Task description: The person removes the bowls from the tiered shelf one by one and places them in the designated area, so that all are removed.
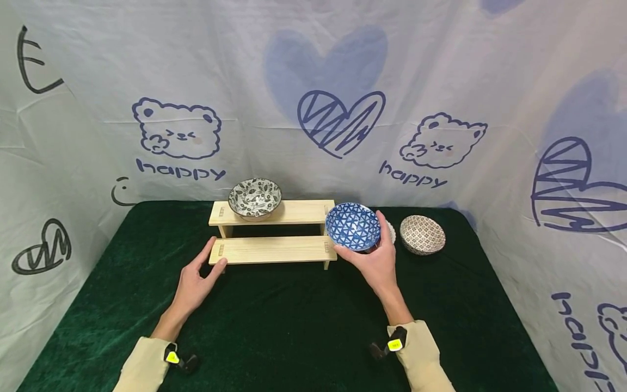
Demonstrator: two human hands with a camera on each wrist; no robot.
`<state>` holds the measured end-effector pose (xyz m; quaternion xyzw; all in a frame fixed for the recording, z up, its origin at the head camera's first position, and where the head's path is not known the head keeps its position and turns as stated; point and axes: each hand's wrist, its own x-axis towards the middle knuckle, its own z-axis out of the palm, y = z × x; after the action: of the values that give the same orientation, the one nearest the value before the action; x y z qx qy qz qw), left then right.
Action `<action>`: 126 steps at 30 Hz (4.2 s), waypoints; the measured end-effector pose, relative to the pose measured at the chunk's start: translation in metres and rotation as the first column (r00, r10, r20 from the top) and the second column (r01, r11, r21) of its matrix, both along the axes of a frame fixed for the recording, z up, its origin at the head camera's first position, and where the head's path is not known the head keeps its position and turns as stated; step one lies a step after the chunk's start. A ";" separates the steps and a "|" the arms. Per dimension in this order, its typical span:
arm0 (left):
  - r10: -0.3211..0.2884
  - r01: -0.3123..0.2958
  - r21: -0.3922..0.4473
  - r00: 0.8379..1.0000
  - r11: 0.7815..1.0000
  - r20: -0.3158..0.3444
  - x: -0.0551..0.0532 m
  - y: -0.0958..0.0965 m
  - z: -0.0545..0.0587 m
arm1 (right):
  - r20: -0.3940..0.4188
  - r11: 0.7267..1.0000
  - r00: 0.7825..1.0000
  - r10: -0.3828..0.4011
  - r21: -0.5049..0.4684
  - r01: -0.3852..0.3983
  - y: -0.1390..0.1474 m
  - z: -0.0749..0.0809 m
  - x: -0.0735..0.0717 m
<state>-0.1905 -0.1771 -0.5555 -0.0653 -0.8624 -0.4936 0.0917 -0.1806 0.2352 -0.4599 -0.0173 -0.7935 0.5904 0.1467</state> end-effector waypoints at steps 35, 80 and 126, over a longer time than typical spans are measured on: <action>0.002 -0.002 0.002 1.000 1.000 -0.006 -0.001 0.000 0.000 | 0.186 0.987 0.970 -0.158 0.054 0.151 0.048 -0.065 0.071; 0.006 -0.005 0.002 1.000 1.000 -0.017 0.000 0.000 0.001 | -0.028 0.991 0.994 -0.103 0.080 0.105 0.064 -0.048 0.058; -0.002 0.002 0.008 1.000 1.000 -0.011 -0.002 -0.001 -0.001 | -0.036 0.843 0.842 0.538 0.001 -0.538 -0.122 0.018 -0.078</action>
<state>-0.1925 -0.1785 -0.5567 -0.0685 -0.8599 -0.4966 0.0963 -0.2584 0.1133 -0.4419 0.2157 -0.7612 0.6115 -0.0109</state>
